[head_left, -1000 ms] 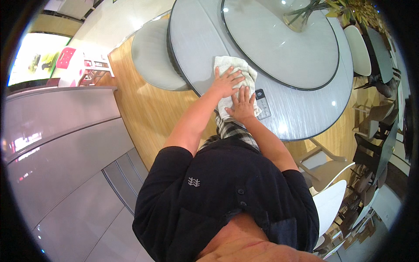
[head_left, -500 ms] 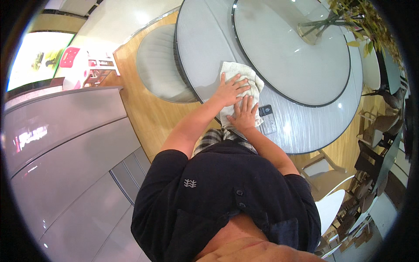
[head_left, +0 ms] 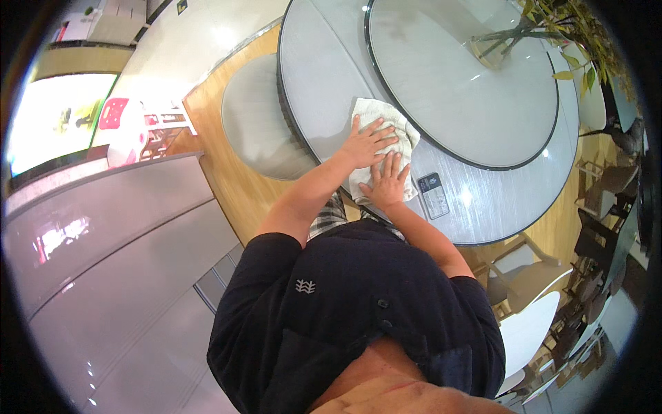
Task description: The person wipes a round glass table top with a white cloth, including cleaning around the base and branches of a large floral arrangement in a vase.
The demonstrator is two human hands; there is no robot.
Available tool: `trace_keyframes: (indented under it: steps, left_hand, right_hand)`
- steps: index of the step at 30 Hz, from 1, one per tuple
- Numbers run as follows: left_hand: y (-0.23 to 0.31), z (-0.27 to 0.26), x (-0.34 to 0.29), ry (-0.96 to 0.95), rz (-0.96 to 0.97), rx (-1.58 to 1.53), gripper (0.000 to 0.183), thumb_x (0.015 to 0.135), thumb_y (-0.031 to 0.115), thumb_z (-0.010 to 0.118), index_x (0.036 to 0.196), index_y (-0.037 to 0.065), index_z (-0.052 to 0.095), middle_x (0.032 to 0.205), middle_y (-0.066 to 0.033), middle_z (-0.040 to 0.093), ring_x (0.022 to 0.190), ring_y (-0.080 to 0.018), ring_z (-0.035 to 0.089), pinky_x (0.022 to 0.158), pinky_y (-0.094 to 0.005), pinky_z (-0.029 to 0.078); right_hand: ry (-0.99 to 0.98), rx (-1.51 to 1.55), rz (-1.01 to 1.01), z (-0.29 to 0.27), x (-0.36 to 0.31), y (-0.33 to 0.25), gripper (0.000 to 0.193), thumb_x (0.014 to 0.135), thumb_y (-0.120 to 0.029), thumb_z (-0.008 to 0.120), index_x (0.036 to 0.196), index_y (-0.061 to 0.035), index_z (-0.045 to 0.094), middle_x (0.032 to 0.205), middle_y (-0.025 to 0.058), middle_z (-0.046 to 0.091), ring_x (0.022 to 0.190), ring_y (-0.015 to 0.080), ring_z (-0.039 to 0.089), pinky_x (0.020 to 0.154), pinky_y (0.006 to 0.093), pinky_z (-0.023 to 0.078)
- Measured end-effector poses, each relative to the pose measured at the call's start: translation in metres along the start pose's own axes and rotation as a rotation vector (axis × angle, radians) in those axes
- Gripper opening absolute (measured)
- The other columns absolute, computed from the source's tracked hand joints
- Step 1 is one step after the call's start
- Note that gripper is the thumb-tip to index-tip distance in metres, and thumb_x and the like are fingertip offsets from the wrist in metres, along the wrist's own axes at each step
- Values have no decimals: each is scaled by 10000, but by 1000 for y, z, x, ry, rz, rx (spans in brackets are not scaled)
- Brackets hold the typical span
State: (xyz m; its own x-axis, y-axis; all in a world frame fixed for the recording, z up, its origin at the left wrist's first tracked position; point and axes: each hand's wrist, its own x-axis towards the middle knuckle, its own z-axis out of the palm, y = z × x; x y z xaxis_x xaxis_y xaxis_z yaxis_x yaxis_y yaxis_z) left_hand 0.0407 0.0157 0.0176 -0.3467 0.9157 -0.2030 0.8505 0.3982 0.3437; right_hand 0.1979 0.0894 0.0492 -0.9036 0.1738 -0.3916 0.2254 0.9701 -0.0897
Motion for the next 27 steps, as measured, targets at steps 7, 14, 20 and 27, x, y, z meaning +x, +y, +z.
trace_keyframes:
  steps: [7, 14, 20, 27]
  left_hand:
    - [-6, 8, -4, 65, 69, 50, 595, 920, 525, 547, 1487, 424, 400, 1610, 119, 284, 1514, -194, 172, 1100, -772, 93]
    - [-19, 5, 2, 48, 131, 72, 593, 921, 525, 543, 1488, 429, 396, 1600, 129, 307, 1513, -182, 178, 1099, -769, 101]
    - [-30, -6, 11, -51, 157, 109, 585, 934, 554, 511, 1493, 444, 376, 1616, 132, 272, 1523, -184, 154, 1110, -773, 65]
    - [-46, -34, 30, -105, 131, 146, 615, 928, 575, 502, 1508, 457, 335, 1628, 118, 251, 1526, -186, 155, 1111, -775, 85]
  right_hand:
    - [-34, 55, 87, -7, -4, -20, 876, 871, -647, 537, 1532, -105, 343, 1584, 302, 193, 1491, 482, 72, 1107, 743, 65]
    - [65, 85, 142, 0, 3, -32, 879, 856, -630, 561, 1524, -98, 355, 1566, 326, 207, 1486, 490, 91, 1100, 753, 64]
    - [68, 130, 186, -1, 13, -41, 887, 857, -637, 557, 1530, -100, 343, 1573, 320, 201, 1489, 486, 91, 1104, 749, 57]
    - [51, 82, 186, -15, 37, -38, 921, 863, -675, 520, 1559, -119, 286, 1600, 298, 149, 1500, 468, 57, 1110, 741, 49]
